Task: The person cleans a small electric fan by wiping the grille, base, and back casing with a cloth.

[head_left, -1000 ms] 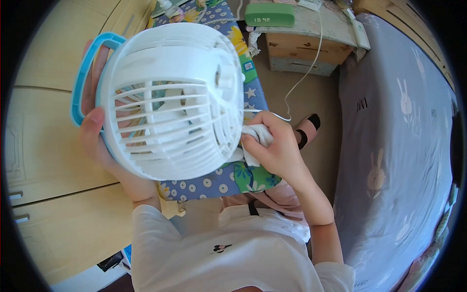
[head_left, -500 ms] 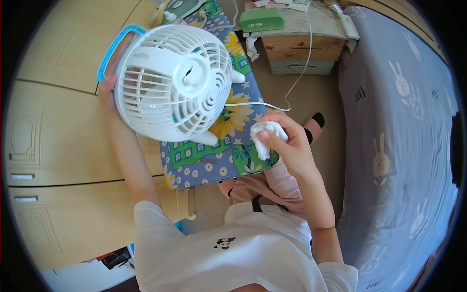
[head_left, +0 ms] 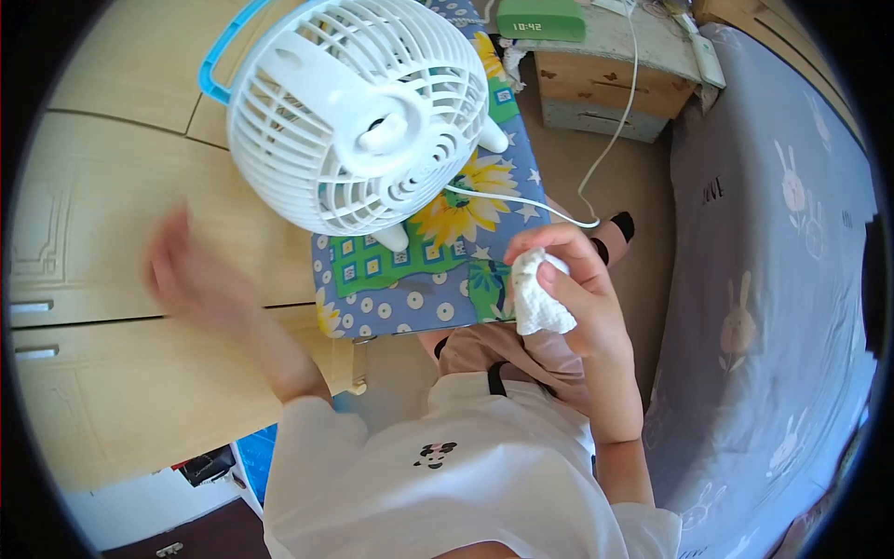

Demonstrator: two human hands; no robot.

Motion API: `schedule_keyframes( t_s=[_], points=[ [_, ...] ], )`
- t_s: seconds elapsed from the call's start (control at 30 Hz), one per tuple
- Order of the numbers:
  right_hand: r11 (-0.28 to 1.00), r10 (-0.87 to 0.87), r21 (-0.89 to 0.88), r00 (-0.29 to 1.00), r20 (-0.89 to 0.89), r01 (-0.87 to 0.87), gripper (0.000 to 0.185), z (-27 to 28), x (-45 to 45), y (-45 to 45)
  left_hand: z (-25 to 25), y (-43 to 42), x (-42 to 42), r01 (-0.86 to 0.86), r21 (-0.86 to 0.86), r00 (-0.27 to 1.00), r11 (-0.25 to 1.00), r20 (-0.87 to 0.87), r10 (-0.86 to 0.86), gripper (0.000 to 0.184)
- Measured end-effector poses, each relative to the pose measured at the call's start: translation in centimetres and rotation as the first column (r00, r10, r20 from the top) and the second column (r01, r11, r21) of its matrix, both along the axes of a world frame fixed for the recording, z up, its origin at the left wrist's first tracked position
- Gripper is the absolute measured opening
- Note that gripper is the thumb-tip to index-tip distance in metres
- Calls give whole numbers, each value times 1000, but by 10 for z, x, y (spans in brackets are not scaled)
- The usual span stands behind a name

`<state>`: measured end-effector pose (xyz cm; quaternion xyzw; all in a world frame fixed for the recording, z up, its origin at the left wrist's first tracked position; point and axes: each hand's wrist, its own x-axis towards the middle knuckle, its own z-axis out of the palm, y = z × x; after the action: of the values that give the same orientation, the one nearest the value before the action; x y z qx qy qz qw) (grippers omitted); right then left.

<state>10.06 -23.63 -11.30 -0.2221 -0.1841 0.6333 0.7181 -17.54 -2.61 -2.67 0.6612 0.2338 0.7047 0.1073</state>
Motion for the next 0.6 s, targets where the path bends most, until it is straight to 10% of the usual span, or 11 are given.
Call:
schedule_keyframes(
  t_s=[0.07, 0.1, 0.2, 0.33, 0.4, 0.47, 0.6],
  points=[
    [1000, -7, 0, 1000, 3, 7, 21, -4, -3, 3, -34, -72, -1, 429, -55, 900, 902, -59, -432, 30],
    [999, 34, 42, 998, -50, -31, 21, -6, -5, 4, -29, -102, 35, 383, -75, 877, 921, -283, -388, 25],
    [984, 137, 134, 982, -133, -120, 21, -7, -10, 4, -62, -150, 79, 439, -565, 756, 699, -188, -627, 27],
    [972, -141, 203, 985, 98, 118, 21, -8, -30, 8, -74, -150, 125, 456, -628, 716, 630, -162, -679, 42],
    [834, -551, 392, 543, 634, 389, 20, -11, -29, 8, -80, -150, 127, 501, -614, 691, 610, -141, -709, 47],
    [833, -538, 353, 477, 695, 426, 19, -13, -27, 0, -86, -149, 125, 712, -683, 510, 165, 342, -789, 51],
    [810, -582, 429, 454, 675, 400, 19, -17, -28, -6, -90, -140, 123, 632, -708, 592, 315, 180, -785, 48]
  ],
)
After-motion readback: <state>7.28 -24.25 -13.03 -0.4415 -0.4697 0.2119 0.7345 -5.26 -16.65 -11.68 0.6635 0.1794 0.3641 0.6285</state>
